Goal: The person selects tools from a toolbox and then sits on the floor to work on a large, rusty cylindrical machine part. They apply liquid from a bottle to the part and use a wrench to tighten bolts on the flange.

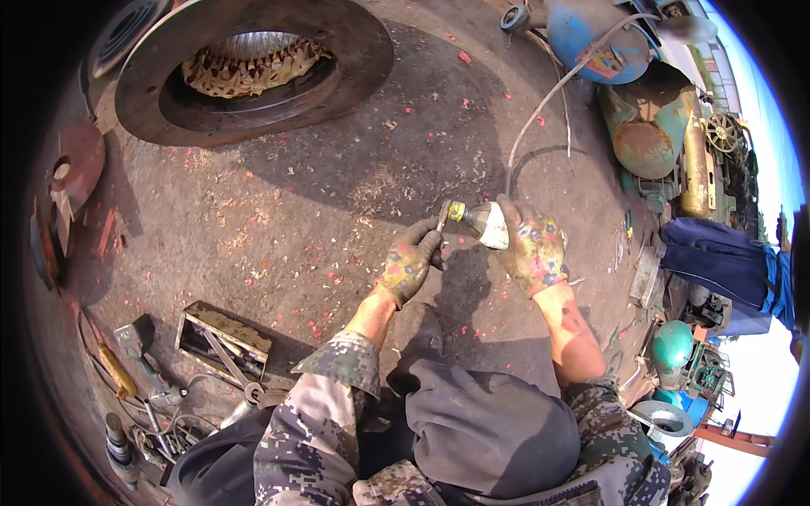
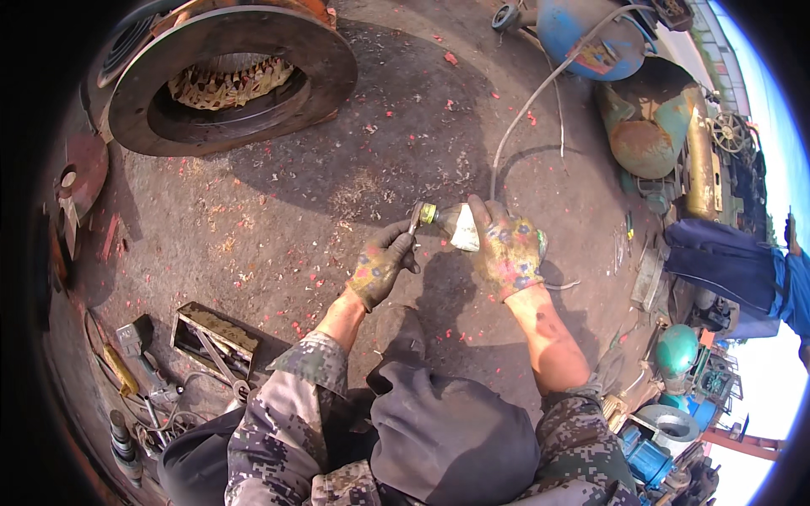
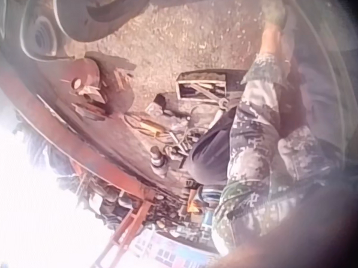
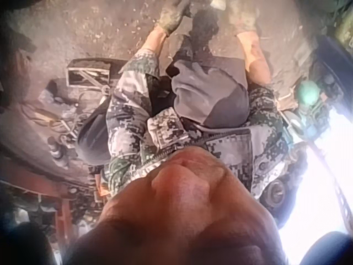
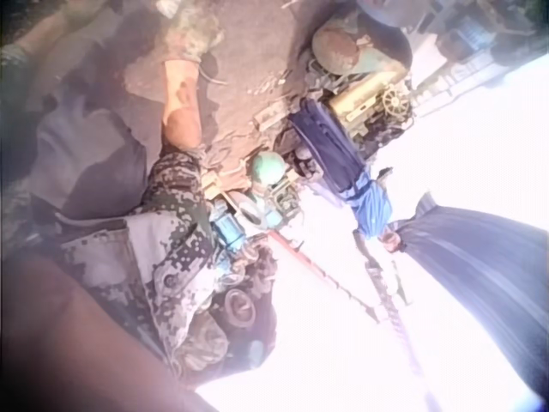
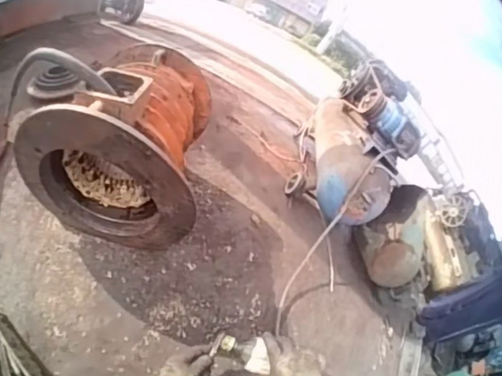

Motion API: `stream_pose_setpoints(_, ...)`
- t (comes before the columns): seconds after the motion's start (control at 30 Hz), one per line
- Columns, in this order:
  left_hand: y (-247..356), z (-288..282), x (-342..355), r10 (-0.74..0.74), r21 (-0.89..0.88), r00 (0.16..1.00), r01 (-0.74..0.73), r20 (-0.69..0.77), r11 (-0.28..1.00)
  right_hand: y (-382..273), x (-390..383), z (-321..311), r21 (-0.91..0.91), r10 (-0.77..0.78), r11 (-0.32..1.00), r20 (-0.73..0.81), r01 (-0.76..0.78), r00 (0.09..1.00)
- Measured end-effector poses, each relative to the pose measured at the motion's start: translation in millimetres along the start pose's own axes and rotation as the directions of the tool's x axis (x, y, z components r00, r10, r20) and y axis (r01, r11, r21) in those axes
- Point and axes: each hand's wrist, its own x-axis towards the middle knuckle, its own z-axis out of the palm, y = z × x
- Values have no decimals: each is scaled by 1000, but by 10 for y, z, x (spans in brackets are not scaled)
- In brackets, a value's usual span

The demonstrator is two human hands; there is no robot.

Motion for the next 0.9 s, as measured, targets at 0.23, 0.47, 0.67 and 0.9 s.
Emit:
stream_pose_setpoints(0.23, 8, 6, 0, -14, -36, 998, 12, -65, 999, 4, 53, -105, -45, -150, 988, -21, 149, 988)
stream_pose_setpoints(0.47, -34, 67, 7, 27, 147, 964, 13, -266, 989, -44, 74, -39, -58, -100, 994, -43, 97, 994)
stream_pose_setpoints(0.67, 81, 133, -13, 17, 126, 939, 28, -342, 992, -24, 32, -21, -50, -69, 996, -8, 68, 998)
stream_pose_setpoints(0.9, -76, 32, 26, 175, 350, 899, -27, -400, 936, -119, 91, 28, -44, -58, 997, -2, 58, 998)
